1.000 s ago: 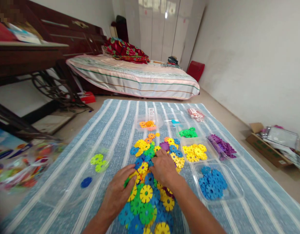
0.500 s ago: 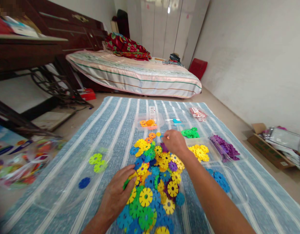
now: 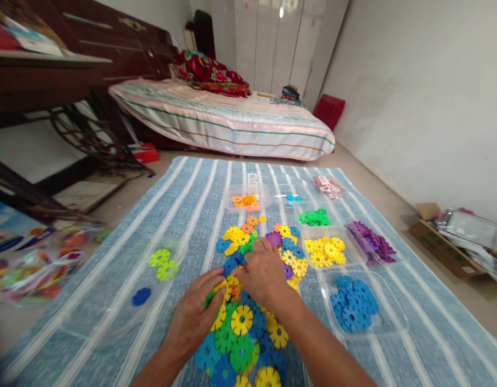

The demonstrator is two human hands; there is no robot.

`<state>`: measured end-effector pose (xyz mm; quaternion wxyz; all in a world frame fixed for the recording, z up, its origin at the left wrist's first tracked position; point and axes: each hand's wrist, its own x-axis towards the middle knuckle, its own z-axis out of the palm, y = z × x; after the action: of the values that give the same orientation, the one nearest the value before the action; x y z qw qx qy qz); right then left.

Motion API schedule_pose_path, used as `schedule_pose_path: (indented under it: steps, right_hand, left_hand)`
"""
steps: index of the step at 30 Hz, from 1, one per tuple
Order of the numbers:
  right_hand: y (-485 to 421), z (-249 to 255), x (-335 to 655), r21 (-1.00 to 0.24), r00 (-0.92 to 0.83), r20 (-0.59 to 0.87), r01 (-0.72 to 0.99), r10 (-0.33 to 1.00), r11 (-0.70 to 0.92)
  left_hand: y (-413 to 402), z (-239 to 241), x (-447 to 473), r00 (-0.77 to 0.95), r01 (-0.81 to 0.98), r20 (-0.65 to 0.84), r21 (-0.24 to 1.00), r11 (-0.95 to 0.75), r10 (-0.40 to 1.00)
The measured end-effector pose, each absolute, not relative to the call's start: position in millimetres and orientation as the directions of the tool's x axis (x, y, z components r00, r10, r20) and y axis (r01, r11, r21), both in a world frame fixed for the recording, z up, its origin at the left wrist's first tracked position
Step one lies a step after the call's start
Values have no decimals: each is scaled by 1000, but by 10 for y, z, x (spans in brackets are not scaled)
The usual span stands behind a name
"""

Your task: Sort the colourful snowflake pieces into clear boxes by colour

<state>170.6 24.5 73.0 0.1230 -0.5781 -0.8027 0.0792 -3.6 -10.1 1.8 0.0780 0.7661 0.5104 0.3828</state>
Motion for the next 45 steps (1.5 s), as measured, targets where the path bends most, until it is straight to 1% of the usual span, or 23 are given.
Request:
schedule_pose_path:
  steps: [3, 8, 13, 15, 17, 18, 19, 21, 22, 23, 24, 26, 28, 30, 32, 35, 40, 42, 45]
  right_hand:
    - [155, 607, 1608, -322, -259, 133, 901, 957, 289]
    - [133, 533, 1631, -502, -110, 184, 844, 977, 190]
    - [82, 521, 1775, -689, 32, 176, 718, 984, 100]
    - [74, 587, 1940, -744, 100, 190, 664, 977, 77]
    - [85, 703, 2199, -734, 207, 275, 676, 939, 66]
    - [94, 770, 2351, -699, 269, 346, 713, 899, 55]
    - [99, 833, 2504, -643, 324, 433, 765, 841, 36]
    - [81, 925, 2759, -519, 366, 581, 855, 727, -16]
    - [49, 943, 2836, -478, 361, 620, 878, 697, -29]
    - [0, 939, 2869, -461, 341, 630, 887, 697, -18]
    - [-66, 915, 2858, -464, 306, 615, 885, 727, 20]
    - [-235, 820, 2725, -505, 177, 540, 851, 823, 149]
    - [-426, 699, 2514, -536, 1, 461, 798, 888, 277]
    - [-603, 592, 2314, -542, -140, 399, 761, 906, 356]
    - [-738, 516, 2169, -532, -222, 352, 752, 909, 389]
    - [-846, 456, 2048, -501, -255, 313, 774, 915, 388]
    - [-844, 405, 1922, -464, -215, 293, 820, 932, 335]
    - [-821, 378, 1882, -480, -184, 300, 819, 936, 315]
    - [-793, 332, 1838, -546, -133, 297, 789, 946, 282]
  left_hand:
    - [-96, 17, -41, 188, 721, 523, 501, -478, 831]
    - [-69, 3, -57, 196, 726, 532, 486, -486, 824]
    - [-53, -2, -62, 202, 723, 521, 491, -485, 829]
    - [-59, 9, -56, 202, 725, 511, 495, -478, 836]
    - [-65, 21, -48, 199, 727, 505, 498, -472, 840]
    - [-66, 27, -43, 197, 728, 506, 498, -471, 840]
    - [-66, 31, -37, 196, 727, 507, 499, -471, 839]
    - [-64, 39, -25, 197, 725, 507, 501, -473, 839]
    - [-63, 44, -18, 194, 724, 508, 503, -472, 839]
    - [-63, 49, -11, 190, 723, 507, 507, -469, 841]
    - [-64, 55, -3, 185, 722, 502, 514, -464, 845]
    - [-69, 69, 10, 171, 715, 488, 536, -449, 856]
    - [-76, 83, 24, 159, 707, 469, 560, -432, 869]
    - [-83, 94, 38, 145, 700, 455, 580, -416, 879]
    - [-90, 98, 56, 135, 694, 444, 596, -404, 886]
    - [-104, 96, 88, 132, 673, 439, 618, -405, 889]
    - [-141, 120, 140, 128, 657, 421, 643, -394, 898]
    - [-157, 147, 144, 137, 661, 415, 638, -395, 900]
    - [-201, 185, 105, 179, 682, 412, 603, -414, 894]
